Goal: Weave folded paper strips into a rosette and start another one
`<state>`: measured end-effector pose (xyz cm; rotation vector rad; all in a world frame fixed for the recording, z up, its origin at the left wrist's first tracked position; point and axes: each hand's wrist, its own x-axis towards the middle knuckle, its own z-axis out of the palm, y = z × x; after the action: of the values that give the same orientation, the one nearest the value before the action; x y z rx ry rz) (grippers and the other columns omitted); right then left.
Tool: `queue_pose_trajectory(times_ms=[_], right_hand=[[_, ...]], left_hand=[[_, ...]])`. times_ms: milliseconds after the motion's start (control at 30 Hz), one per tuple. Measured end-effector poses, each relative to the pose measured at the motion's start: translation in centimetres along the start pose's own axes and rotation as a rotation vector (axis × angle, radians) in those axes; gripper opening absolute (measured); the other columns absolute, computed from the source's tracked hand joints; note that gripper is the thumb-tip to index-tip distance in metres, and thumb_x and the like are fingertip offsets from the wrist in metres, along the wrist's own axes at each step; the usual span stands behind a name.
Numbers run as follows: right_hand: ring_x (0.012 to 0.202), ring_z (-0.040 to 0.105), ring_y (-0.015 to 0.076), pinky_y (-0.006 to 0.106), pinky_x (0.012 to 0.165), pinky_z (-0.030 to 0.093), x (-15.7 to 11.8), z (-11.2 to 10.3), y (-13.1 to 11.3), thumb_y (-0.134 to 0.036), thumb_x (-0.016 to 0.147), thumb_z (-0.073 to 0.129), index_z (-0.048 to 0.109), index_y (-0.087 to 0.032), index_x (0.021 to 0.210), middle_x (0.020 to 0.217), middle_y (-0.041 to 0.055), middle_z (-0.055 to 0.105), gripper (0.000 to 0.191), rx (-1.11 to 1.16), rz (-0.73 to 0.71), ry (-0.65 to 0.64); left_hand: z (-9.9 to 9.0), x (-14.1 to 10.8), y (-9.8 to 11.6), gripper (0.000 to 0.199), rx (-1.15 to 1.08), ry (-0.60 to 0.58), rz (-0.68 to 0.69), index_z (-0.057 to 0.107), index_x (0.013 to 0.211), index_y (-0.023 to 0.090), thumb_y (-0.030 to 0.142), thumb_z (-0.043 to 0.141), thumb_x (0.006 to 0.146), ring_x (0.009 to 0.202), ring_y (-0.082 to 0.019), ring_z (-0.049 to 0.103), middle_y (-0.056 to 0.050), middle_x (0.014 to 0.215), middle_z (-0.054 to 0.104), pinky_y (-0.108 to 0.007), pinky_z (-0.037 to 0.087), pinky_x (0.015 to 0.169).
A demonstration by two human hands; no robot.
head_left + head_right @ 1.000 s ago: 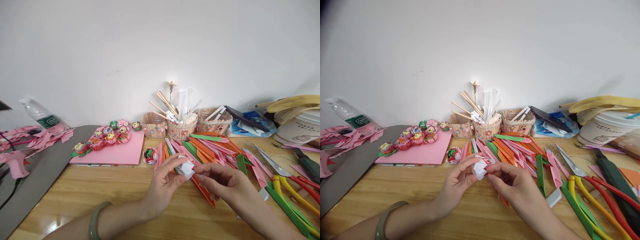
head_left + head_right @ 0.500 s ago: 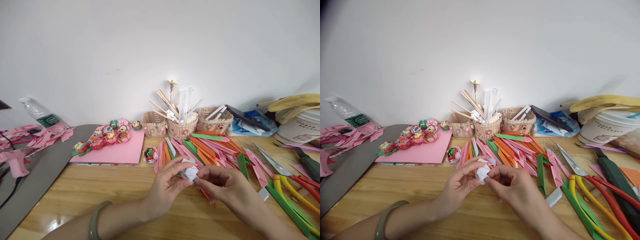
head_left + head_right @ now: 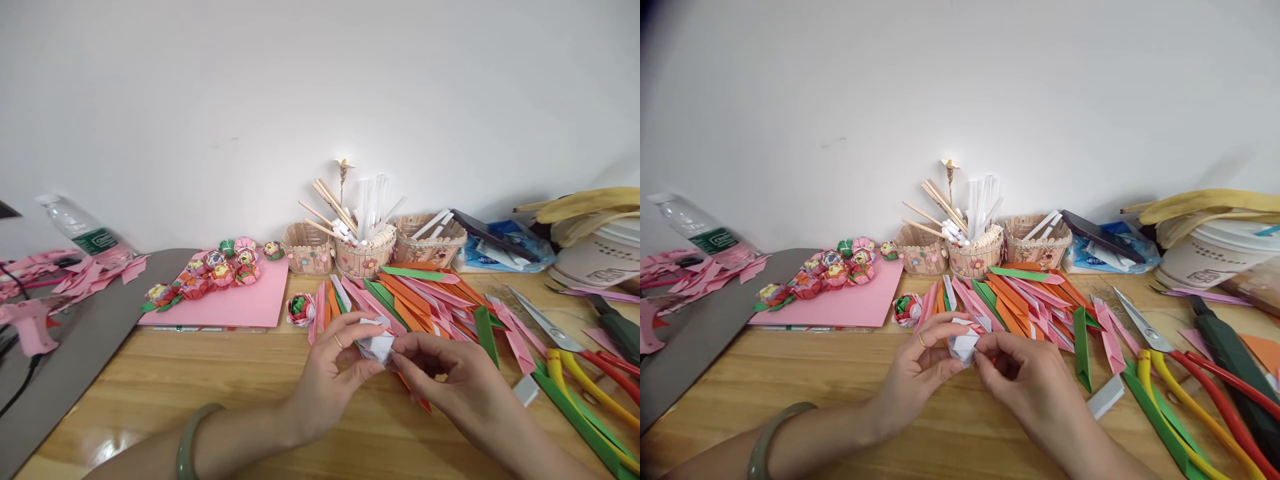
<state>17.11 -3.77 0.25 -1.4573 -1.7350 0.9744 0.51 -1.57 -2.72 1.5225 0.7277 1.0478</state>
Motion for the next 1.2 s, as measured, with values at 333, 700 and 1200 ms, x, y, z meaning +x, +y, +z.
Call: queue_pose_trajectory(times_ms=[333,700,1200], right_hand=[[0.051,0.050,0.0120,0.022,0.045,0.040,0.0,0.0,0.0,-0.034,0.078,0.053,0.067,-0.021,0.080,0.064,0.0008,0.063,0.020,0.058,0.016,0.002],[0.048,0.046,0.0089,0.021,0.045,0.038,0.3,-1.3,-0.5,-0.040,0.067,0.067,0.063,-0.017,0.062,0.053,-0.0028,0.052,0.024,0.366,0.191,-0.169],[0.044,0.045,0.0077,0.021,0.042,0.040,0.6,-2.0,-1.1,-0.050,0.065,0.064,0.070,-0.018,0.068,0.058,0.0002,0.059,0.032,0.355,0.247,-0.203]], left_hand=[[-0.1,-0.1,0.0,0.029,0.104,0.068,0.056,0.061,0.105,0.027,0.022,0.061,0.077,0.108,-0.021,0.051,-0.006,0.116,0.050,-0.036,0.043,0.092],[-0.3,-0.1,-0.1,0.033,0.079,-0.027,0.106,0.060,0.107,0.030,0.020,0.062,0.076,0.106,-0.020,0.052,-0.005,0.114,0.050,-0.036,0.043,0.091],[-0.3,0.1,-0.1,0.031,-0.021,-0.046,0.082,0.060,0.106,0.028,0.021,0.062,0.076,0.103,-0.021,0.053,-0.007,0.114,0.049,-0.035,0.048,0.084]])
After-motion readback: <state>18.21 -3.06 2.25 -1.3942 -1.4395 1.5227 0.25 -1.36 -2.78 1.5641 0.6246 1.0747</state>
